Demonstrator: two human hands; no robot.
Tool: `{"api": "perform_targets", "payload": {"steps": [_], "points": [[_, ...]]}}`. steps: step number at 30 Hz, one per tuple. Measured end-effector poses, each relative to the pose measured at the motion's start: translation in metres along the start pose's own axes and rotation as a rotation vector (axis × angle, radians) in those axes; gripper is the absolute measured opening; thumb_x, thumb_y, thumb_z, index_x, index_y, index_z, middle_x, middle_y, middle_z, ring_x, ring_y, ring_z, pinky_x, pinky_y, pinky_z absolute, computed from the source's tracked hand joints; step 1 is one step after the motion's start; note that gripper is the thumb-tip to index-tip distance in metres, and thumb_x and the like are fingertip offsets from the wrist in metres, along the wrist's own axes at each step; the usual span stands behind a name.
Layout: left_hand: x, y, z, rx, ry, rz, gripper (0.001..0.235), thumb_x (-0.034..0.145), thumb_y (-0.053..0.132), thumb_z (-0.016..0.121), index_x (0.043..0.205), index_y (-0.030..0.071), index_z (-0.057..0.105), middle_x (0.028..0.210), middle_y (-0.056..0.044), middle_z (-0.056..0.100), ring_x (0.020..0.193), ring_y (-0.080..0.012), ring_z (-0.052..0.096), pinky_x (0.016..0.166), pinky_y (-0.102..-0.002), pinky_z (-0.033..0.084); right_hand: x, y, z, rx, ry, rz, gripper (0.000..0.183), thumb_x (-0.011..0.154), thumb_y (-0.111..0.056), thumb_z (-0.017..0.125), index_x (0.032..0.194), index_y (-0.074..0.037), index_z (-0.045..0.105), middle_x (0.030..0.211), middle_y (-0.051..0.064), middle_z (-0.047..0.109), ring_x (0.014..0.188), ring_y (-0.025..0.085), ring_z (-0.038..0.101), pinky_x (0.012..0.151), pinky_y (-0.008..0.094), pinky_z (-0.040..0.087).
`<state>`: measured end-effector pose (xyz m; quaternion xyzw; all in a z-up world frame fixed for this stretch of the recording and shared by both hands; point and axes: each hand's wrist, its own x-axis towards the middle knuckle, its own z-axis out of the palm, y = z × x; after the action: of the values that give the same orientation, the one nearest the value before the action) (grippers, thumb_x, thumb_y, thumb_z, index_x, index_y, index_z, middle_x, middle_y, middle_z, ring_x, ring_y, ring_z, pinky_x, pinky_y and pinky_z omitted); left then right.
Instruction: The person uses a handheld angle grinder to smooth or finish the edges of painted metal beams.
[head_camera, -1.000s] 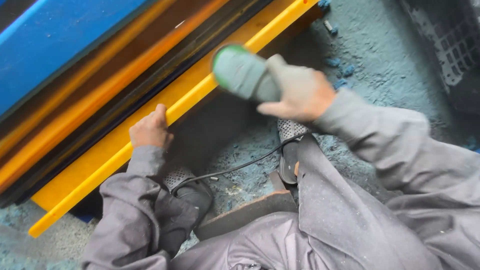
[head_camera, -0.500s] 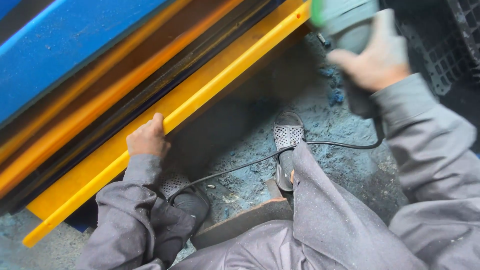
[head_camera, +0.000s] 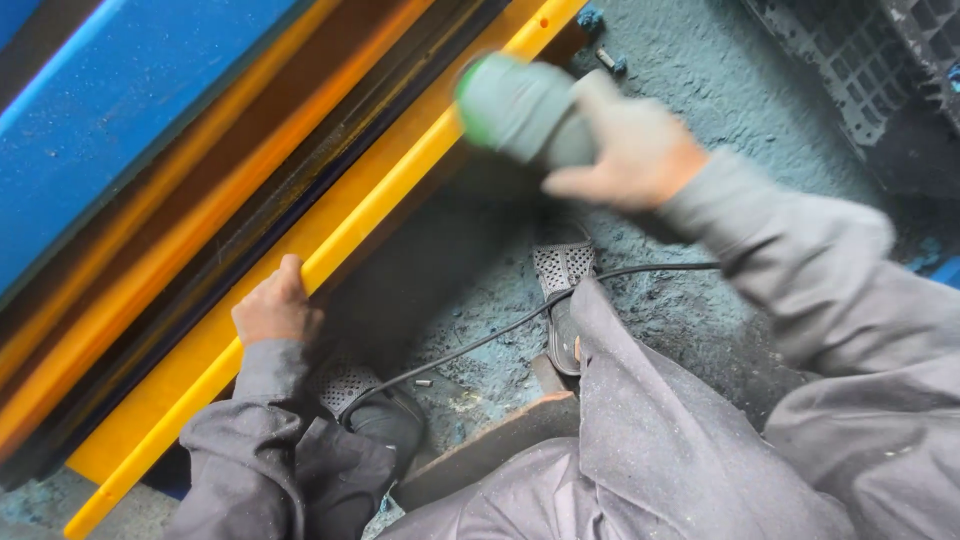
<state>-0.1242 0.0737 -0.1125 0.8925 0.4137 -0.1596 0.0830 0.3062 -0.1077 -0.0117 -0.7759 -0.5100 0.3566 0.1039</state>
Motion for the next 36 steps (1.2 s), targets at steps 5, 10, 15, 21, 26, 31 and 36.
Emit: {"api": "perform_targets", "payload": {"steps": [5, 10, 15, 21, 26, 31, 36], "points": [[0.000, 0.001, 0.000, -0.040, 0.078, 0.044, 0.037, 0.072, 0.017, 0.081, 0.096, 0.012, 0.054, 0.081, -0.010, 0.069, 0.081, -0.0368, 0.070, 0.063, -0.051, 0.052, 0.017, 0.122, -0.049, -0.279, 0.491, -0.059, 0.069, 0.087, -0.044, 0.088, 0.125, 0.007, 0.063, 0.113, 0.036, 0.067, 0.101, 0.049, 0.067, 0.085, 0.052, 0.054], [-0.001, 0.000, 0.001, 0.015, 0.015, -0.003, 0.041, 0.066, 0.014, 0.080, 0.098, 0.014, 0.055, 0.084, -0.009, 0.071, 0.083, -0.0348, 0.071, 0.064, -0.050, 0.053, 0.013, 0.145, -0.044, -0.275, 0.502, 0.052, 0.068, 0.094, -0.049, 0.086, 0.118, 0.010, 0.064, 0.113, 0.035, 0.068, 0.102, 0.047, 0.069, 0.090, 0.049, 0.055], [-0.001, 0.000, 0.000, 0.021, 0.039, 0.035, 0.044, 0.067, 0.019, 0.084, 0.098, 0.012, 0.054, 0.083, -0.010, 0.070, 0.081, -0.0366, 0.070, 0.063, -0.051, 0.052, -0.001, 0.082, -0.030, -0.036, 0.483, 0.033, 0.077, 0.087, -0.048, 0.090, 0.128, 0.010, 0.059, 0.120, 0.036, 0.067, 0.111, 0.047, 0.068, 0.096, 0.048, 0.054], [0.001, -0.009, 0.011, 0.097, -0.025, -0.027, 0.041, 0.071, 0.016, 0.083, 0.100, 0.015, 0.054, 0.084, -0.007, 0.071, 0.081, -0.0338, 0.072, 0.064, -0.048, 0.054, 0.011, 0.094, -0.030, 0.003, 0.431, -0.123, 0.081, 0.083, -0.046, 0.089, 0.135, 0.008, 0.058, 0.118, 0.035, 0.066, 0.103, 0.051, 0.066, 0.090, 0.049, 0.054], [0.000, -0.003, 0.005, 0.007, 0.031, 0.003, 0.048, 0.062, 0.018, 0.085, 0.099, 0.015, 0.054, 0.085, -0.009, 0.072, 0.083, -0.0360, 0.072, 0.064, -0.051, 0.053, 0.008, 0.150, -0.057, -0.280, 0.438, 0.206, 0.066, 0.094, -0.052, 0.085, 0.112, 0.009, 0.068, 0.105, 0.034, 0.069, 0.094, 0.045, 0.069, 0.086, 0.049, 0.055], [-0.001, -0.006, 0.011, 0.030, 0.011, -0.007, 0.046, 0.066, 0.017, 0.083, 0.102, 0.016, 0.054, 0.085, -0.009, 0.072, 0.082, -0.0363, 0.071, 0.064, -0.051, 0.053, -0.003, 0.154, -0.044, -0.160, 0.587, -0.060, 0.067, 0.094, -0.044, 0.089, 0.119, 0.013, 0.064, 0.115, 0.034, 0.068, 0.102, 0.045, 0.068, 0.088, 0.049, 0.055], [-0.002, -0.004, 0.011, 0.015, 0.044, -0.005, 0.041, 0.069, 0.015, 0.081, 0.099, 0.016, 0.053, 0.083, -0.009, 0.071, 0.082, -0.0373, 0.071, 0.064, -0.052, 0.053, 0.008, 0.114, -0.041, -0.062, 0.522, -0.060, 0.069, 0.091, -0.044, 0.090, 0.128, 0.007, 0.062, 0.117, 0.032, 0.069, 0.106, 0.044, 0.070, 0.091, 0.047, 0.055]]}}
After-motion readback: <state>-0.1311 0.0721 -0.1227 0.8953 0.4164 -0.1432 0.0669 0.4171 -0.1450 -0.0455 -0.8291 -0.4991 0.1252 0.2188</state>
